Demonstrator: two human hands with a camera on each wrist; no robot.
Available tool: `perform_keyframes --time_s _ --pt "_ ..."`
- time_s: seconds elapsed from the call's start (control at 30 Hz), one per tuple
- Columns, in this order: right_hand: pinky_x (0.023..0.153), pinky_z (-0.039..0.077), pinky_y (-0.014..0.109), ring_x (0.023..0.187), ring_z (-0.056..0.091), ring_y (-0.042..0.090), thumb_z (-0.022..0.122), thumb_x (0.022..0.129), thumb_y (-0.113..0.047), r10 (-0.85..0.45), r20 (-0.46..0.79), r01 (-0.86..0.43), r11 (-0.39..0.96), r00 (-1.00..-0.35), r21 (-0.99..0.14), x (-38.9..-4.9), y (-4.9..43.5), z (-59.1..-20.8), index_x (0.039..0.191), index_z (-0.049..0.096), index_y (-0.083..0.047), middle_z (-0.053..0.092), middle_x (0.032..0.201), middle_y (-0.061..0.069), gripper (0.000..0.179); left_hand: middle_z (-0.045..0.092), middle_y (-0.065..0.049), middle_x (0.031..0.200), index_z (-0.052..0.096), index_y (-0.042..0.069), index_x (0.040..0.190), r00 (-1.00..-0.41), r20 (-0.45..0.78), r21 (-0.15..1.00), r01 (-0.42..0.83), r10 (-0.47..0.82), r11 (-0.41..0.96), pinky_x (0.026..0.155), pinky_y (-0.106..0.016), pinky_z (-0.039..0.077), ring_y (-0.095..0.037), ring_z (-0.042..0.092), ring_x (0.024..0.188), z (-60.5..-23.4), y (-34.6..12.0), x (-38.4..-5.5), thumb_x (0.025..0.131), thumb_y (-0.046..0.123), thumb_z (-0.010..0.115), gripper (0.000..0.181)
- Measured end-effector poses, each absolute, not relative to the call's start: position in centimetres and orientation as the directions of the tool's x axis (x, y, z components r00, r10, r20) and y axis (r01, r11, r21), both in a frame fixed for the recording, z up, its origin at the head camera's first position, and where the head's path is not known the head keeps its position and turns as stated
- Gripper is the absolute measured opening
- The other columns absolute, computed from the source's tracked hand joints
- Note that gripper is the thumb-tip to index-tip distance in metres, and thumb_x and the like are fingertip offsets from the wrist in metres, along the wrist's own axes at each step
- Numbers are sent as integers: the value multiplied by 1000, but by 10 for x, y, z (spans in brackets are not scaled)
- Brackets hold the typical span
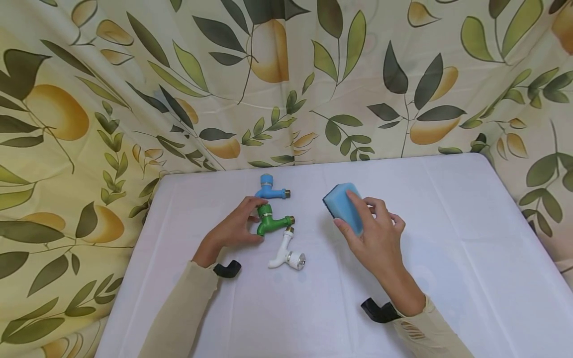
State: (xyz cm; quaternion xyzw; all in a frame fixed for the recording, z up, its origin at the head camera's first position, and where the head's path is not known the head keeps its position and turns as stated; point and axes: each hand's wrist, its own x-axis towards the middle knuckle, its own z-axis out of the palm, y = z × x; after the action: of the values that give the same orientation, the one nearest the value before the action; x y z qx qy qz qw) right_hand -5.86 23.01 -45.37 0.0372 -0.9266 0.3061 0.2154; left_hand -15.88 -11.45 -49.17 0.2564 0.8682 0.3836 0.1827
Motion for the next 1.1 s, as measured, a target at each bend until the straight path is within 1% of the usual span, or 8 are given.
perform_keyframes --time_s 0.17,0.23,0.33,0.47,0.63,0.73,0.9,1.1 --pt "92 28 69 110 56 45 80 85 -32 63 424 -200 814 -904 -546 -58 230 -454 147 53 -21 54 123 28 68 41 -8 146 37 10 156 -812 -114 770 293 573 568 110 -41 48 -24 54 130 -493 -114 -158 73 8 87 97" --pt "91 28 68 110 56 46 80 85 -32 63 424 -199 815 -904 -545 -58 230 -454 147 53 -21 54 123 28 68 40 -8 147 34 9 157 -811 -114 783 282 574 555 113 -40 46 -24 50 136 -494 -114 -158 73 7 88 100" --pt "91 29 68 110 56 45 80 85 -32 60 426 -201 816 -903 -542 -58 230 -455 147 53 -21 55 123 27 68 38 -7 148 31 8 156 -804 -129 822 241 581 515 113 -36 46 -23 48 140 -495 -114 -157 72 2 87 101" --pt "91 29 68 110 56 45 80 85 -32 60 427 -203 815 -902 -543 -58 230 -455 146 54 -22 55 123 27 68 36 -7 148 34 10 154 -799 -144 850 202 585 486 109 -31 48 -25 50 140 -496 -114 -157 72 -1 88 99" --pt "91 29 68 110 56 45 80 84 -31 60 421 -201 813 -905 -547 -58 229 -456 147 53 -22 55 123 27 68 41 -5 146 38 15 151 -816 -120 818 242 566 522 112 -37 47 -24 52 137 -495 -115 -157 72 9 91 96" --pt "90 29 68 110 56 45 80 84 -32 58 419 -201 814 -906 -546 -58 229 -456 147 53 -22 55 124 27 68 45 -5 146 39 13 149 -828 -72 815 272 556 511 116 -38 44 -23 51 138 -495 -116 -156 71 12 91 94" --pt "91 29 67 110 56 44 80 85 -32 51 415 -205 810 -908 -550 -58 227 -456 147 53 -21 55 124 27 68 48 -9 146 40 7 149 -840 25 848 306 542 434 118 -34 40 -24 49 140 -493 -114 -153 70 11 91 94" --pt "92 28 67 110 56 42 80 85 -33 42 412 -217 800 -910 -560 -58 224 -457 146 54 -22 55 125 25 67 51 -6 144 43 8 148 -827 105 867 348 553 356 111 -36 48 -22 51 135 -488 -107 -146 70 10 92 92"
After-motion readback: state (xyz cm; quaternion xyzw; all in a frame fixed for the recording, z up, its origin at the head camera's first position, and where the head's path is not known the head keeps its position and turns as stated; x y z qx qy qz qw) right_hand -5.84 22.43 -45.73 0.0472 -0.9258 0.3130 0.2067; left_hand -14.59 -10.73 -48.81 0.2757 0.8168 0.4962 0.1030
